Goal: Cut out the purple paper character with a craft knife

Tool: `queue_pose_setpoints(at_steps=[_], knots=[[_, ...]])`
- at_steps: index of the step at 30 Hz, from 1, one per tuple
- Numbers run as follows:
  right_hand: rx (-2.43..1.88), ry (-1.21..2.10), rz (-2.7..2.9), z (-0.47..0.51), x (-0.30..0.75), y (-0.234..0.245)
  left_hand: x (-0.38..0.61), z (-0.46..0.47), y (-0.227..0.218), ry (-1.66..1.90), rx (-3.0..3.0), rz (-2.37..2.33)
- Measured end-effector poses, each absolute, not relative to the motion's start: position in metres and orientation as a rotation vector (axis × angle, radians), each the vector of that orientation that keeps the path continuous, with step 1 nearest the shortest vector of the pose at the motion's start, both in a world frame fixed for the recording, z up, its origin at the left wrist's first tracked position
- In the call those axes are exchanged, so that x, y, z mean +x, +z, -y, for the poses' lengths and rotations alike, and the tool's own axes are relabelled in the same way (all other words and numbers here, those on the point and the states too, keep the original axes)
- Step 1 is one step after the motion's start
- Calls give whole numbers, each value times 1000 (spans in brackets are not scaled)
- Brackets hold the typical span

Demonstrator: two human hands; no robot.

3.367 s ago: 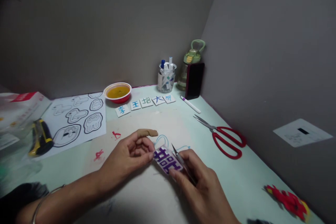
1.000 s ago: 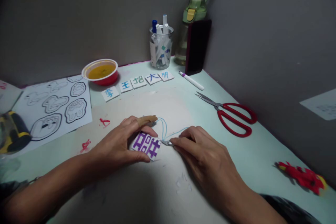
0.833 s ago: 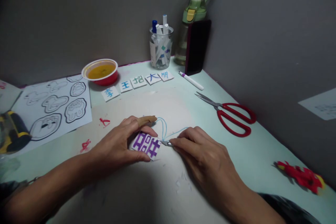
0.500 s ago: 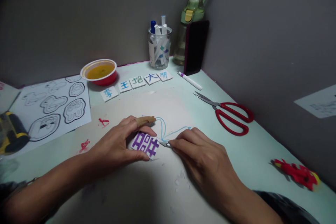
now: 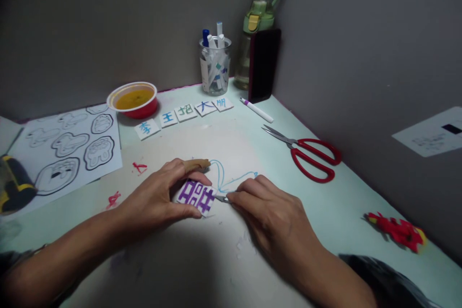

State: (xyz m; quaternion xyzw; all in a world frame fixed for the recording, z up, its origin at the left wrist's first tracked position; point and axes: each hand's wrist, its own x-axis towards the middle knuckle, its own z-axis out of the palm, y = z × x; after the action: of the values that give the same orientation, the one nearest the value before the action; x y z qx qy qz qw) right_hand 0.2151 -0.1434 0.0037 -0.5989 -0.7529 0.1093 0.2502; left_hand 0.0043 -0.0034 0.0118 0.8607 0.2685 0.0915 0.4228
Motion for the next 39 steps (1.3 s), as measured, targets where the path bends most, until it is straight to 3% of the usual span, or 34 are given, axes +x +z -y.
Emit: queue_pose_setpoints(at_steps=[39], knots=[[-1633,276,2050,144,216,12,6,3,13,200,2167,-693]])
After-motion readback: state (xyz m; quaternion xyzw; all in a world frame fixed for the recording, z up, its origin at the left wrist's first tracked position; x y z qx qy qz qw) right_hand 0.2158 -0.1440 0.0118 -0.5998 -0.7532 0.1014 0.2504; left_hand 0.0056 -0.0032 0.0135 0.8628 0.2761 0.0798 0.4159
